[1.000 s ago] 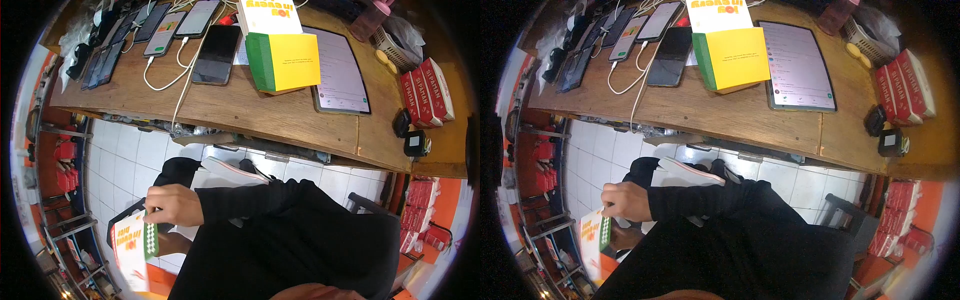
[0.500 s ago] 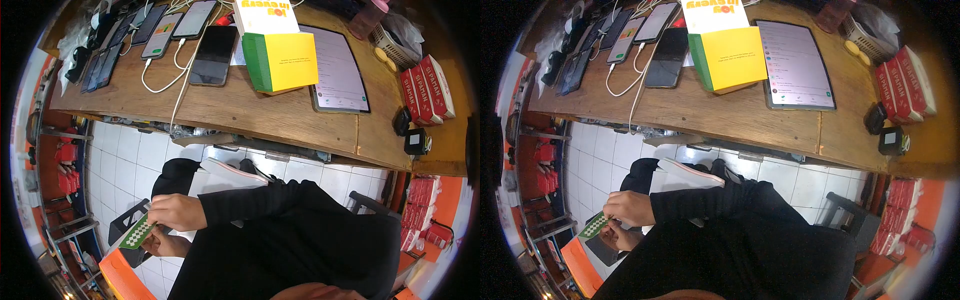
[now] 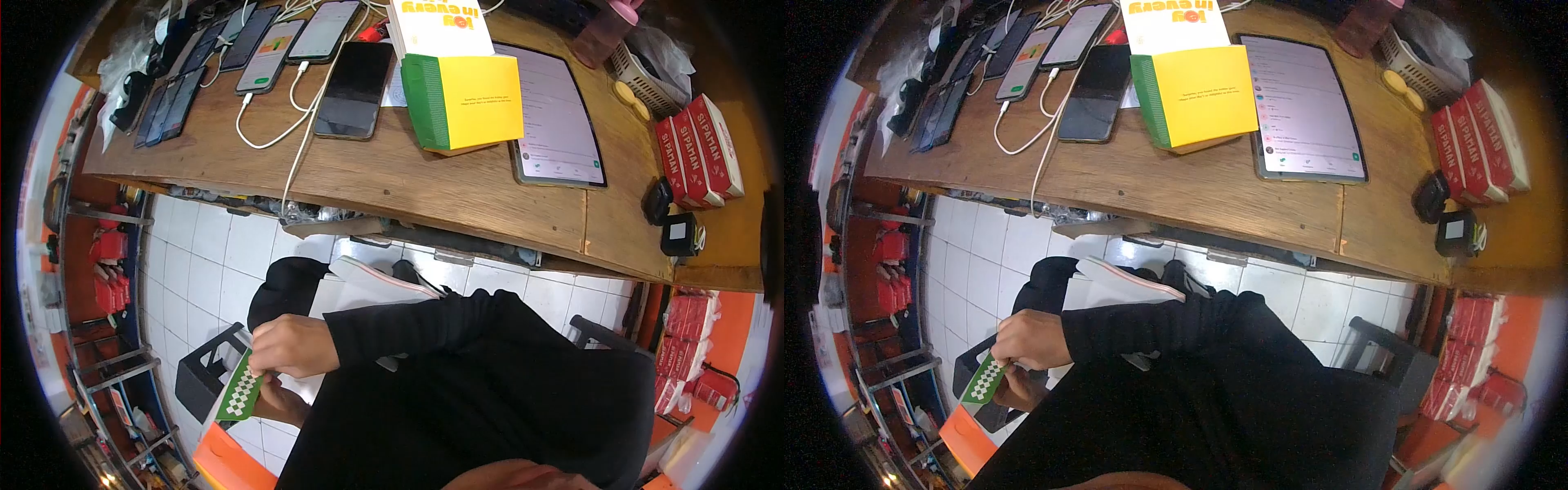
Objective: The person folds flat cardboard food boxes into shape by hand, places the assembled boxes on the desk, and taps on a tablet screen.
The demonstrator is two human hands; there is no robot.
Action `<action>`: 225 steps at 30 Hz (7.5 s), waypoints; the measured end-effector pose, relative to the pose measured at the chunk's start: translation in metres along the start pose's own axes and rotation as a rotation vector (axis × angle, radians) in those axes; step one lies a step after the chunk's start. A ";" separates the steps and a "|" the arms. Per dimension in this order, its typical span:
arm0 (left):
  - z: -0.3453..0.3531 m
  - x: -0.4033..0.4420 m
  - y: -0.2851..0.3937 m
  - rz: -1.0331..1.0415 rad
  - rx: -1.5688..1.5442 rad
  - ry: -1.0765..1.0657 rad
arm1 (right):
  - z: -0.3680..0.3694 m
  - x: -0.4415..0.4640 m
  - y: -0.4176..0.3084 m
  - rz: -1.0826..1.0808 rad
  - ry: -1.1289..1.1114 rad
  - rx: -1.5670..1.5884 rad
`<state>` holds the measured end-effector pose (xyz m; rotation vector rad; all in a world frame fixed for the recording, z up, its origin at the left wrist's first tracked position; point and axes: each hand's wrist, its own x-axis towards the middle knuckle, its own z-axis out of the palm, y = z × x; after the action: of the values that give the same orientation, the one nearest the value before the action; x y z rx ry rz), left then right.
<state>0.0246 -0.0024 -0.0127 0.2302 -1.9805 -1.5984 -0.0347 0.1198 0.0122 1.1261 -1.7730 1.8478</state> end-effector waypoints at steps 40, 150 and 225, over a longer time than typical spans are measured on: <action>0.078 0.033 -0.080 0.045 0.070 0.121 | -0.391 -0.172 -0.127 0.739 0.941 -0.822; 0.070 0.038 -0.113 -0.057 -0.080 -0.014 | -0.379 -0.166 -0.134 0.851 0.646 -1.012; 0.073 0.036 -0.107 -0.044 -0.006 0.023 | -0.372 -0.160 -0.134 0.842 0.591 -1.211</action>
<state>-0.0671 0.0128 -0.1100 0.2904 -1.9657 -1.6214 0.0490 0.5374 0.0212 -0.6079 -2.4325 0.7775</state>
